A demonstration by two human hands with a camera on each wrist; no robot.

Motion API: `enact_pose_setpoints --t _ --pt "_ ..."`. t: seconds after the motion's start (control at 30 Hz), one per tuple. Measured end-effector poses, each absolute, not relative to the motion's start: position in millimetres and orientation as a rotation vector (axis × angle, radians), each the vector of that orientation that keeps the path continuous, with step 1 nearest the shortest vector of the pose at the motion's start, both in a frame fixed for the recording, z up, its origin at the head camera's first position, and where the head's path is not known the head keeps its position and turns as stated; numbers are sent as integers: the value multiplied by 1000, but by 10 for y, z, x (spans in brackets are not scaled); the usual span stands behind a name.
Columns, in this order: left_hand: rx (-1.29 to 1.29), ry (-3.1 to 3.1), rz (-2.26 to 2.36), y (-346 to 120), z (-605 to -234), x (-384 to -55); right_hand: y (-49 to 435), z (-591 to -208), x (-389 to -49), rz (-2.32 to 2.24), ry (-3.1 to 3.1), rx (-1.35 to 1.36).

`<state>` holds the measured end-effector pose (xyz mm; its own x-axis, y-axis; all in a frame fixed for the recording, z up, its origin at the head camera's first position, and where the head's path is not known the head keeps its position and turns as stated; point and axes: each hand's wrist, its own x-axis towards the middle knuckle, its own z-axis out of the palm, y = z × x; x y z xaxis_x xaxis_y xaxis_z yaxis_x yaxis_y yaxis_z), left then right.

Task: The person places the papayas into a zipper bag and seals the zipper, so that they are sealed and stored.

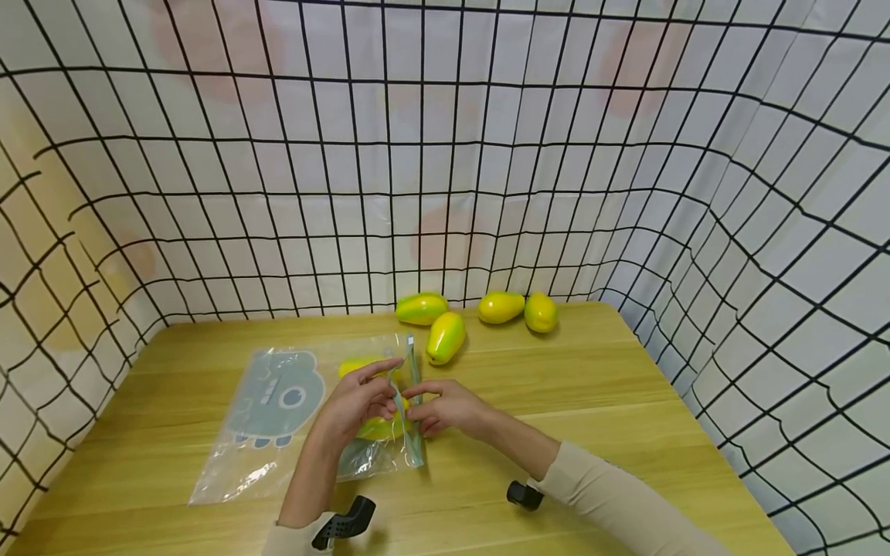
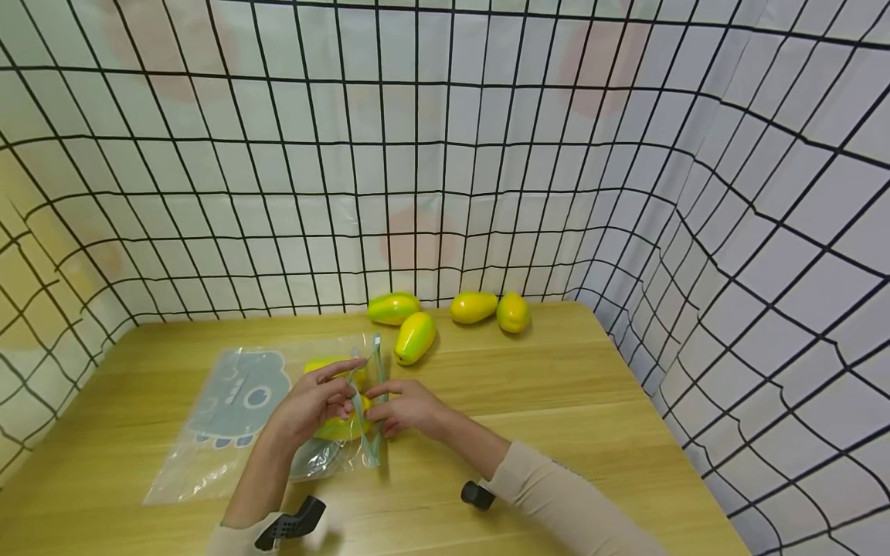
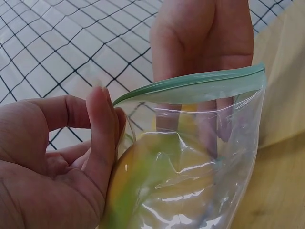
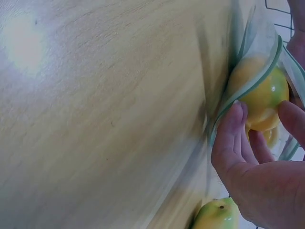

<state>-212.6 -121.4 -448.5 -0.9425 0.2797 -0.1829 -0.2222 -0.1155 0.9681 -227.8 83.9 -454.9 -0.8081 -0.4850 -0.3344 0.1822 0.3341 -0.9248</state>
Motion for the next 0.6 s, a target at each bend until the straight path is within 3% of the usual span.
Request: enact_pose_setpoints --t 0.6 --pt "217 1819 2074 -1259 -4495 -2111 923 -4530 -2306 -1476 2062 -329"
